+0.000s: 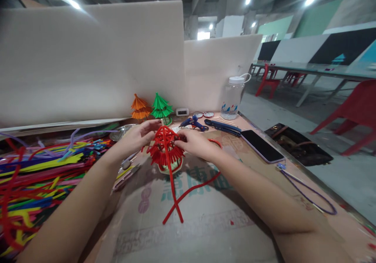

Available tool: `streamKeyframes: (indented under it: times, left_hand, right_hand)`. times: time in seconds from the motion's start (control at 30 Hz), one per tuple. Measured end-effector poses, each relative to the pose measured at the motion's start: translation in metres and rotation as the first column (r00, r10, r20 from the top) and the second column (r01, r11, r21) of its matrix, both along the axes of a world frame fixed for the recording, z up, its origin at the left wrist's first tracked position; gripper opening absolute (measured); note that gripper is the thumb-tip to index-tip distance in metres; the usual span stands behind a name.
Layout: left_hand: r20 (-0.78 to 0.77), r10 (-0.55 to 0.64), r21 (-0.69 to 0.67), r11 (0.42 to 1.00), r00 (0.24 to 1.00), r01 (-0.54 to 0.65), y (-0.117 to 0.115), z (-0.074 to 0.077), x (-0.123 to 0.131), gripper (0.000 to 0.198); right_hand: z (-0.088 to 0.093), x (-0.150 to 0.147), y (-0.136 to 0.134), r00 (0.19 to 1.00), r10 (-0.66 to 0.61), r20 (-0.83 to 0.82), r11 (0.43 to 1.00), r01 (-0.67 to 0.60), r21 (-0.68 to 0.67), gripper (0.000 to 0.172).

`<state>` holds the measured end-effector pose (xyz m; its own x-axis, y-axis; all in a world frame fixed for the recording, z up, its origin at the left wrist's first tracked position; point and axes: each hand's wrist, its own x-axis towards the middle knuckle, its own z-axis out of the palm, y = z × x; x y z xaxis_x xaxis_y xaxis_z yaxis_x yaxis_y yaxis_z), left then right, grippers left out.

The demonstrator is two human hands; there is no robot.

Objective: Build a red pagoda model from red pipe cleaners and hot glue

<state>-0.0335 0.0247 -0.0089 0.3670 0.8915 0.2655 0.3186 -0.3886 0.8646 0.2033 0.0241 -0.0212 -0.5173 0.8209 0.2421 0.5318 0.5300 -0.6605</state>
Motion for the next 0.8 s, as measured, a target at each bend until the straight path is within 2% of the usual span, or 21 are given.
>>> streamKeyframes:
  times: [0.07,0.17,0.37,0.47,0.6,0.7,0.8]
  left_hand:
    - [-0.137,-0.076,-0.029,0.997,0.988,0.072,0.006,-0.002,-0.018,0.078]
    - [-0.297,-0.138,-0.026,0.99,0.945,0.137,0.007,-0.008,-0.034,0.076]
    - [-0.193,-0.182,-0.073,0.983,0.964,0.171,-0.009,-0.024,-0.029,0.074]
    - [-0.161,-0.122,-0.042,0.992,0.979,0.116,-0.009,-0.027,-0.027,0.071]
    - [-0.102,-0.014,0.03,0.999,0.995,0.018,-0.006,-0.023,-0.03,0.07]
    - [-0.166,-0.051,-0.012,0.999,0.985,0.05,-0.006,-0.024,-0.035,0.077]
    - [-0.295,-0.118,-0.138,0.987,0.948,0.08,-0.006,-0.031,-0.043,0.091]
  right_hand:
    - [0.001,0.004,0.002,1.0,0.001,-0.021,1.0,-0.001,-0.022,0.014]
    - [0.007,0.017,0.009,1.0,-0.013,-0.02,1.0,0.013,-0.025,0.021]
    - [0.016,0.048,0.022,0.974,-0.103,0.2,0.993,0.089,0.081,0.02]
    - [0.008,0.058,0.022,0.959,-0.132,0.249,0.991,0.132,0.018,0.02]
    - [-0.006,0.071,0.026,0.946,-0.142,0.291,0.987,0.157,-0.031,0.02]
    - [-0.016,0.084,0.034,0.933,-0.159,0.323,0.98,0.188,-0.06,0.022]
    - [-0.023,0.095,0.039,0.936,-0.141,0.322,0.983,0.171,-0.068,0.044]
